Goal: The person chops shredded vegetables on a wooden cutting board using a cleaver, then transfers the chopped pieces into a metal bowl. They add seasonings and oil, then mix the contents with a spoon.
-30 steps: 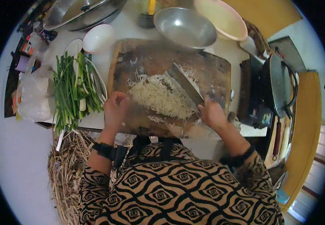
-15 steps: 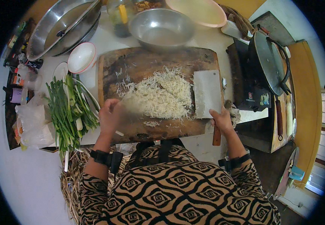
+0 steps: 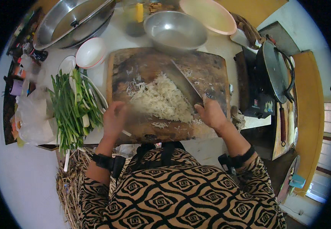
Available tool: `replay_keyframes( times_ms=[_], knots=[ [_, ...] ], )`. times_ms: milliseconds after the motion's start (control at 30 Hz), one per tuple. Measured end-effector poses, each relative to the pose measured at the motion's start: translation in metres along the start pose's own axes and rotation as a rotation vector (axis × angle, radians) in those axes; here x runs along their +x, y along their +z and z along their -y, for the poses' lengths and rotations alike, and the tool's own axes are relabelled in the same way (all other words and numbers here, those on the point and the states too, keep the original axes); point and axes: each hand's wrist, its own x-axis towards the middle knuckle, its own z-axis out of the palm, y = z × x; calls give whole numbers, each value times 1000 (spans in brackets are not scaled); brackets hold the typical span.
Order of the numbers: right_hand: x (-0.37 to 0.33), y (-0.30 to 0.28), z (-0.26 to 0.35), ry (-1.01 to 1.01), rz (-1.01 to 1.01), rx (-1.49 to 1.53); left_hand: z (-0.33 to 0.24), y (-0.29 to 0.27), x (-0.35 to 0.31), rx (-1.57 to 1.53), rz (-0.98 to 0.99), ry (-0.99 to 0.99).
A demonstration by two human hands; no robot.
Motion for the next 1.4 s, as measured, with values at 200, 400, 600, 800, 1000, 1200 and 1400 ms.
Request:
replay_keyframes(
  times_ms=[200, 400, 600, 800, 1000, 1200, 1400],
  knots=[
    [10, 27, 31, -90, 217, -274, 11, -2, -11, -56, -5, -109],
    [15, 22, 31, -60, 147, -244, 5, -1, -20, -11, 10, 18],
    [11, 26, 32, -24, 92, -287, 8, -2, -30, 212, 174, 58],
    [3, -5, 46, -138, 137, -271, 4, 2, -59, 345, 76, 208],
    [-34, -8, 44, -286, 258, -221, -5, 11, -77, 342, -59, 59],
    [-33, 19, 14, -265, 563, -288, -15, 30, -99, 344, -162, -3],
    [-7, -7, 16, -291, 351, -318, -18, 31, -108, 295, -181, 32]
  ],
)
